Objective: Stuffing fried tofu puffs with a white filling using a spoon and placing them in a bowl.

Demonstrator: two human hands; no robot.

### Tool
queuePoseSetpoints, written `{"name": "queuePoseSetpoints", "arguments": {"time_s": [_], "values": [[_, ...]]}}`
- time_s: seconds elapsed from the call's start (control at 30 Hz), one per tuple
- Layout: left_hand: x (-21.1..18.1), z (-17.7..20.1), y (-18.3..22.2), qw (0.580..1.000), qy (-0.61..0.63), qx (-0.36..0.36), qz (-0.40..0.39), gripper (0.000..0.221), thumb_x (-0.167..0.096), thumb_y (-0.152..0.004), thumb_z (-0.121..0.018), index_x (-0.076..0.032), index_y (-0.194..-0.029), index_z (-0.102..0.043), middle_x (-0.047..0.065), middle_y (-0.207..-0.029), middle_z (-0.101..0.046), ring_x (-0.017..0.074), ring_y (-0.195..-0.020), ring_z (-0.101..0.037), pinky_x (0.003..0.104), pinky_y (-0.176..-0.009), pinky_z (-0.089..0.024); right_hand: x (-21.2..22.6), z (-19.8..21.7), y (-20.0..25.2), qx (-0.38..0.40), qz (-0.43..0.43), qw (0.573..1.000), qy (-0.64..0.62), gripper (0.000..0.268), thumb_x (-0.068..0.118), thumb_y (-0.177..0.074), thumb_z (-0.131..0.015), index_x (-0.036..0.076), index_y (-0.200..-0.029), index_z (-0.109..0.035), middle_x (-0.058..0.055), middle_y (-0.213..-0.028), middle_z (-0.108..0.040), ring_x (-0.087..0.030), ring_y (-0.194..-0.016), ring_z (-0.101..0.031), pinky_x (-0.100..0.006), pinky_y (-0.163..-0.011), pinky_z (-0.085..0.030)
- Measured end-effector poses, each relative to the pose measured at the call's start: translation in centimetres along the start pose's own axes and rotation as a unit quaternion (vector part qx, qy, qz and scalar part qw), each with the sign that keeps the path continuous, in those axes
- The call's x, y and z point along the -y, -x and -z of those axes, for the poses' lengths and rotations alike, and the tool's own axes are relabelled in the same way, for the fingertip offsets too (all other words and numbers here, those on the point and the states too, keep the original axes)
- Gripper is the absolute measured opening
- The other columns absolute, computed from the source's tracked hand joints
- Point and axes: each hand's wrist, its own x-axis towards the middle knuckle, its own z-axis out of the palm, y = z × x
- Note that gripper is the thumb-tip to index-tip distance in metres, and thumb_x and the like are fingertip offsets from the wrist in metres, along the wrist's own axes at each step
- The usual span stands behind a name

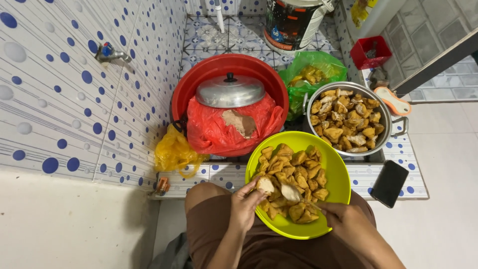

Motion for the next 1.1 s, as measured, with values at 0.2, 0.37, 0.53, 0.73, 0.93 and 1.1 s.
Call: {"name": "queuePoseSetpoints", "arguments": {"time_s": [0.2, 0.37, 0.53, 0.73, 0.93, 1.1], "values": [[0.0, -0.4, 0.3, 0.998, -0.008, 0.032, 0.056, 0.056, 0.012, -0.084, -0.069, 0.017, -0.138, -0.056, 0.030, -0.121, -0.070, 0.0241, -0.087, -0.074, 0.027, -0.081, -0.065, 1.6, -1.0, -0.2, 0.021, 0.018, 0.998, -0.050, 0.038, 0.010, -0.086, -0.066, 0.024, -0.117, -0.082, -0.001, -0.075, -0.085, -0.010, -0.060, -0.077, -0.021, -0.063, -0.063], [-0.4, 0.3, 0.4, 0.997, 0.002, 0.051, 0.053, 0.049, 0.011, -0.087, -0.067, 0.017, -0.135, -0.059, 0.022, -0.127, -0.068, 0.0158, -0.075, -0.069, 0.022, -0.068, -0.061, 1.2, -1.6, -2.0, 0.009, 0.039, 0.998, 0.038, 0.034, 0.019, -0.088, -0.063, 0.031, -0.116, -0.079, 0.005, -0.092, -0.086, -0.015, -0.064, -0.077, -0.026, -0.067, -0.062], [1.4, 3.9, -2.7, 0.990, 0.140, 0.011, 0.030, 0.045, 0.014, -0.084, -0.068, 0.015, -0.128, -0.057, 0.027, -0.135, -0.062, 0.0286, -0.091, -0.070, 0.033, -0.079, -0.062, 2.1, -0.3, -3.9, -0.043, 0.055, 0.978, 0.199, 0.039, 0.019, -0.090, -0.054, 0.032, -0.122, -0.073, -0.003, -0.107, -0.079, -0.024, -0.088, -0.079, -0.035, -0.083, -0.064], [1.3, 5.2, -4.0, 0.993, 0.109, 0.029, 0.028, 0.049, 0.013, -0.089, -0.064, 0.015, -0.137, -0.056, 0.024, -0.124, -0.066, 0.0278, -0.089, -0.073, 0.029, -0.078, -0.062, 7.1, -0.7, -10.7, -0.232, 0.278, 0.928, 0.090, 0.023, 0.015, -0.088, -0.067, 0.013, -0.108, -0.078, -0.002, -0.105, -0.079, -0.027, -0.080, -0.075, -0.037, -0.069, -0.059], [1.8, 7.8, -5.7, 0.988, 0.149, 0.029, 0.007, 0.042, 0.013, -0.087, -0.067, 0.011, -0.130, -0.065, 0.021, -0.109, -0.073, 0.0231, -0.084, -0.072, 0.029, -0.079, -0.061, 11.9, -4.8, -23.5, -0.167, 0.315, 0.891, 0.282, 0.062, 0.012, -0.079, -0.061, 0.026, -0.139, -0.054, -0.011, -0.109, -0.070, -0.039, -0.074, -0.071, -0.052, -0.057, -0.054], [0.1, 7.4, -5.7, 0.988, 0.146, 0.052, -0.002, 0.043, 0.011, -0.088, -0.065, 0.013, -0.131, -0.061, 0.025, -0.122, -0.070, 0.0288, -0.095, -0.072, 0.035, -0.086, -0.062, 14.6, -9.6, -33.8, -0.168, 0.354, 0.825, 0.408, 0.020, 0.015, -0.087, -0.059, 0.009, -0.078, -0.075, -0.014, -0.081, -0.075, -0.034, -0.062, -0.071, -0.045, -0.056, -0.057]]}}
